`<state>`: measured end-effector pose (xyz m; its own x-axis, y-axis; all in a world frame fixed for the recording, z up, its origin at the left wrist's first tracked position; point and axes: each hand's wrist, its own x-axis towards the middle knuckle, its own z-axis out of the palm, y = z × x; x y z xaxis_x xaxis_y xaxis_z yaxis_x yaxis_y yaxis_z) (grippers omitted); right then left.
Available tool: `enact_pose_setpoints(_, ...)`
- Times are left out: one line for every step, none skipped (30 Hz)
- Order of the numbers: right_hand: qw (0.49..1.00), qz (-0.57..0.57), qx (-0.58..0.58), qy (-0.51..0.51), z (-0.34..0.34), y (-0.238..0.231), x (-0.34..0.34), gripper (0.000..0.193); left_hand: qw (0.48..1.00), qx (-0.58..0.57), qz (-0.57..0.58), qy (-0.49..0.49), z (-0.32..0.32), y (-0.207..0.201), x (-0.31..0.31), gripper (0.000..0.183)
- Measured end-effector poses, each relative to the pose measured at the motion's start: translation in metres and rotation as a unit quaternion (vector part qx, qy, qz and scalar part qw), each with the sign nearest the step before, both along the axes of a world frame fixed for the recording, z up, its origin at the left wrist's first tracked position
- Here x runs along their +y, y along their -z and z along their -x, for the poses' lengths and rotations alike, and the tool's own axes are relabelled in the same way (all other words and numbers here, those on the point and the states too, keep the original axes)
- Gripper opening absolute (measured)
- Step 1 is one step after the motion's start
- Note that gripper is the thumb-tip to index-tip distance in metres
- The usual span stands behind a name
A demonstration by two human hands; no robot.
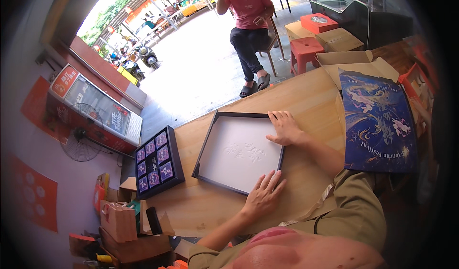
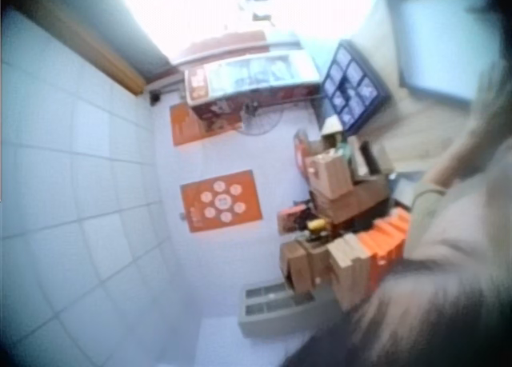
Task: The person assembles a flat-packed blue gift box by hand by folding the sides and tucking the corner flaps into place on a wooden table.
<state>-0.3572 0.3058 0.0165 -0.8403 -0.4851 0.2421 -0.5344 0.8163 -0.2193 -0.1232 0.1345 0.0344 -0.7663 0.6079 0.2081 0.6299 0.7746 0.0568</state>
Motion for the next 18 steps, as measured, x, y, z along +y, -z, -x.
enact_pose_setpoints(1.0,0.007,0.001,-0.005,0.001,-0.001,0.0,0.094,1.0,-0.006,-0.002,0.002,0.001,0.0,0.0,0.052)
enact_pose_setpoints(1.0,0.012,-0.004,-0.009,0.0,0.0,0.001,0.093,1.0,-0.011,-0.015,-0.002,-0.001,-0.001,0.001,0.05)
enact_pose_setpoints(1.0,0.017,-0.009,-0.012,-0.001,0.001,0.002,0.091,1.0,-0.015,-0.027,-0.005,-0.001,-0.003,0.002,0.049)
enact_pose_setpoints(1.0,0.017,-0.007,-0.014,0.0,0.002,0.003,0.091,0.999,-0.02,-0.04,-0.008,-0.001,-0.004,0.002,0.048)
enact_pose_setpoints(1.0,0.021,-0.002,-0.018,0.004,0.002,0.002,0.09,0.999,-0.023,-0.044,-0.008,-0.001,-0.005,0.002,0.048)
enact_pose_setpoints(1.0,0.024,0.003,-0.021,0.006,0.004,0.002,0.089,0.998,-0.027,-0.048,-0.008,-0.002,-0.006,0.002,0.048)
enact_pose_setpoints(0.999,0.014,0.026,-0.016,0.003,0.007,0.002,0.089,0.998,-0.03,-0.052,-0.007,-0.003,-0.006,0.002,0.048)
enact_pose_setpoints(0.999,0.013,0.028,-0.021,0.004,0.007,0.003,0.088,0.998,-0.034,-0.051,-0.004,-0.002,-0.007,0.002,0.049)
enact_pose_setpoints(0.999,0.012,0.03,-0.025,0.005,0.007,0.003,0.087,0.998,-0.037,-0.049,-0.001,-0.002,-0.009,0.001,0.05)
enact_pose_setpoints(0.999,0.011,0.031,-0.03,0.005,0.007,0.004,0.086,0.998,-0.041,-0.048,0.003,-0.002,-0.009,0.001,0.051)
enact_pose_setpoints(0.999,0.012,0.03,-0.034,0.006,0.006,0.004,0.087,0.998,-0.039,-0.051,0.008,-0.001,-0.009,-0.001,0.05)
enact_pose_setpoints(0.999,0.013,0.028,-0.039,0.007,0.005,0.004,0.087,0.998,-0.036,-0.054,0.014,0.0,-0.007,-0.002,0.049)
enact_pose_setpoints(0.999,0.015,0.027,-0.042,0.008,0.005,0.004,0.088,0.998,-0.033,-0.057,0.021,0.001,-0.005,-0.003,0.048)
enact_pose_setpoints(0.998,0.022,0.026,-0.046,0.01,0.005,0.006,0.088,0.998,-0.026,-0.059,0.025,0.003,-0.003,-0.004,0.047)
enact_pose_setpoints(0.998,0.029,0.025,-0.049,0.011,0.007,0.007,0.088,0.998,-0.019,-0.061,0.029,0.004,0.001,-0.004,0.046)
enact_pose_setpoints(0.998,0.036,0.024,-0.052,0.012,0.008,0.007,0.088,0.997,-0.012,-0.064,0.034,0.004,0.004,-0.005,0.044)
enact_pose_setpoints(0.998,0.039,0.008,-0.053,0.012,0.007,0.007,0.088,0.997,-0.013,-0.068,0.034,0.004,0.005,-0.005,0.044)
enact_pose_setpoints(0.998,0.043,-0.007,-0.054,0.012,0.007,0.007,0.087,0.997,-0.013,-0.072,0.035,0.004,0.005,-0.005,0.044)
